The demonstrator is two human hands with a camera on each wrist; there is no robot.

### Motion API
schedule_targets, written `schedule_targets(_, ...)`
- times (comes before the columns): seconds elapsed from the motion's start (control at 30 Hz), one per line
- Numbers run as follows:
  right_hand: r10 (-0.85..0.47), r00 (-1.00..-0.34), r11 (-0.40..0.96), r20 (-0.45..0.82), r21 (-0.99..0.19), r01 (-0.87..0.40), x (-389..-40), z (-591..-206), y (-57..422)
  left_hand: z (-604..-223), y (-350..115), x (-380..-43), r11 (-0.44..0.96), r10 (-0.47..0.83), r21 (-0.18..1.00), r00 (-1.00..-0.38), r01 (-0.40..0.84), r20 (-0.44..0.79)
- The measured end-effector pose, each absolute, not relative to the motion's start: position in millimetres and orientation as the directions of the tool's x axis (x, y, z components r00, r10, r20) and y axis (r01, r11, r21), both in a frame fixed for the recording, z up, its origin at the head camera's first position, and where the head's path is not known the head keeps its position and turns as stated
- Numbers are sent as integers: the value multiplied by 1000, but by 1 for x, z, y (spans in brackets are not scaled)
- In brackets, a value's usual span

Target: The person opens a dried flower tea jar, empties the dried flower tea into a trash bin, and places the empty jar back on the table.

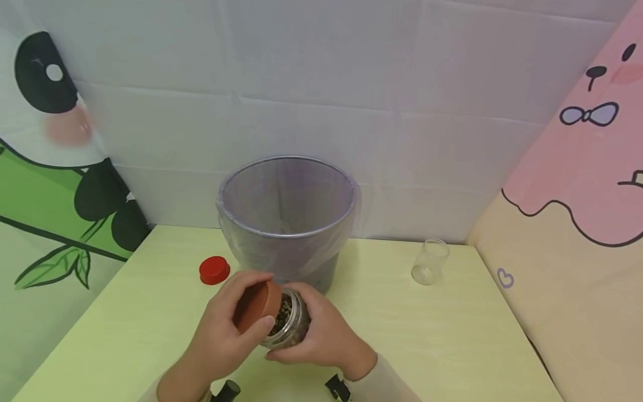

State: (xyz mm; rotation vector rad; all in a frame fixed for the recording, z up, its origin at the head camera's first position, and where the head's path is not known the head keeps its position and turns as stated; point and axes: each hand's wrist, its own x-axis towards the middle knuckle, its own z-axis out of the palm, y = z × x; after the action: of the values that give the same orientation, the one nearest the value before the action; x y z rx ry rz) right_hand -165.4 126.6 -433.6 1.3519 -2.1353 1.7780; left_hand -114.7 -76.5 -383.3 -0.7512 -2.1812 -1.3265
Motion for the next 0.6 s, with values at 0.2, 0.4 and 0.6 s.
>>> schedule_targets(0.2, -575, -587, -137, 570, -775, -617, -167, -435, 126, -385, -75, -116, 394, 207, 638, -741, 661, 639)
schedule_targets(0.4, -557, -594, -166, 581, -778, -606, -167, -435, 127, -384, -84, -115, 445, 178, 630, -753, 636, 634)
schedule_targets(0.6, -554, -605, -154, 571, -785, -600, -167, -435, 127, -384, -97, -116, 542, 234, 541, -734, 643, 638)
